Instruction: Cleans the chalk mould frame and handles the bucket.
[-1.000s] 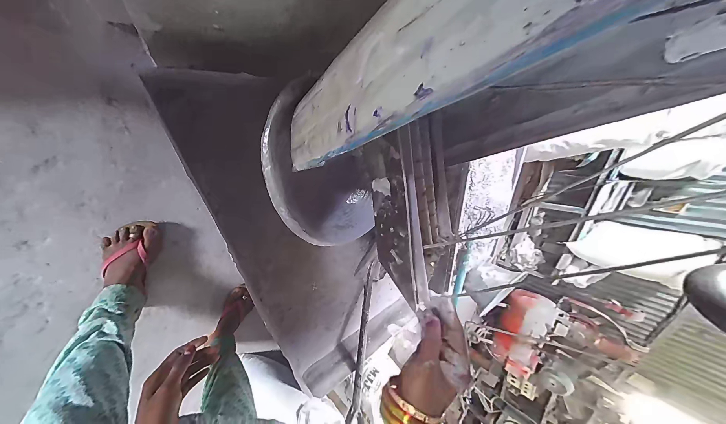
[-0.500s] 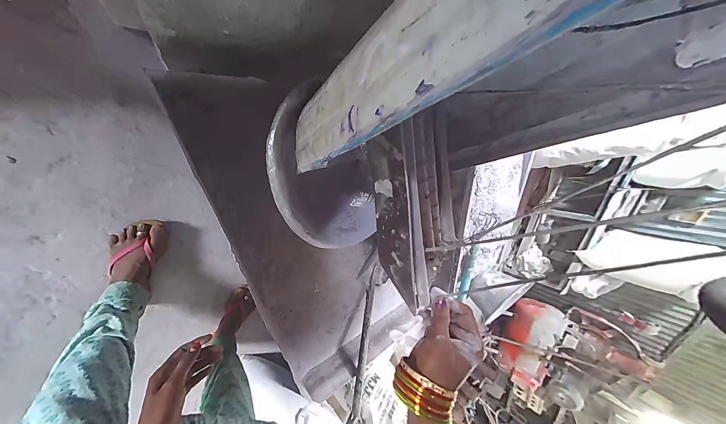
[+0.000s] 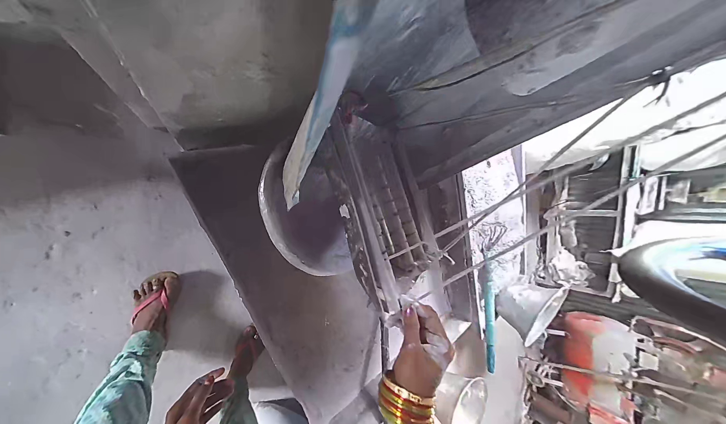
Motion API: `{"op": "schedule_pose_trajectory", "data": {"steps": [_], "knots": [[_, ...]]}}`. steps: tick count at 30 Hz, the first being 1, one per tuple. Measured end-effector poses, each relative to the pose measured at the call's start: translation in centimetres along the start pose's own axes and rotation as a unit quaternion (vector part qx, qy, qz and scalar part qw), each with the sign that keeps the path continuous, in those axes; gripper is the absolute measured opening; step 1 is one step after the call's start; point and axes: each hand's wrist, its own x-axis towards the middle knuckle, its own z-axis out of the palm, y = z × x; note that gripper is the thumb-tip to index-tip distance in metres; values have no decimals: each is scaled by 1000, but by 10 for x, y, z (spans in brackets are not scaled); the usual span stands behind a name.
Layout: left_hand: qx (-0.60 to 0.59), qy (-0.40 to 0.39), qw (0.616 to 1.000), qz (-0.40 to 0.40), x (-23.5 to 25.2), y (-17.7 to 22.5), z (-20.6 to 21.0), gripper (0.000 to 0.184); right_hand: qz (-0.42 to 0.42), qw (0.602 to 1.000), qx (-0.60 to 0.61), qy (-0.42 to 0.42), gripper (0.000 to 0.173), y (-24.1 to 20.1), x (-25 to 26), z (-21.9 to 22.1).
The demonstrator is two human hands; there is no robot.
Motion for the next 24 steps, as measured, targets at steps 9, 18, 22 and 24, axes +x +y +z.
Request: {"op": "schedule_pose_trajectory", "data": {"steps": [9, 18, 22, 24], "knots": [[40, -7, 999, 11, -20, 14, 22, 38, -35, 998, -22, -40, 13, 1, 10, -4], [56, 1, 998, 19, -17, -1, 27, 36, -102, 994, -4, -48, 15, 16, 13, -3], [57, -6, 998, 24, -19, -2, 32, 36, -86, 994, 10, -62, 20, 18, 6, -8], [54, -4, 998, 29, -19, -4, 34, 36, -85, 995, 4, -60, 19, 18, 6, -8]]}}
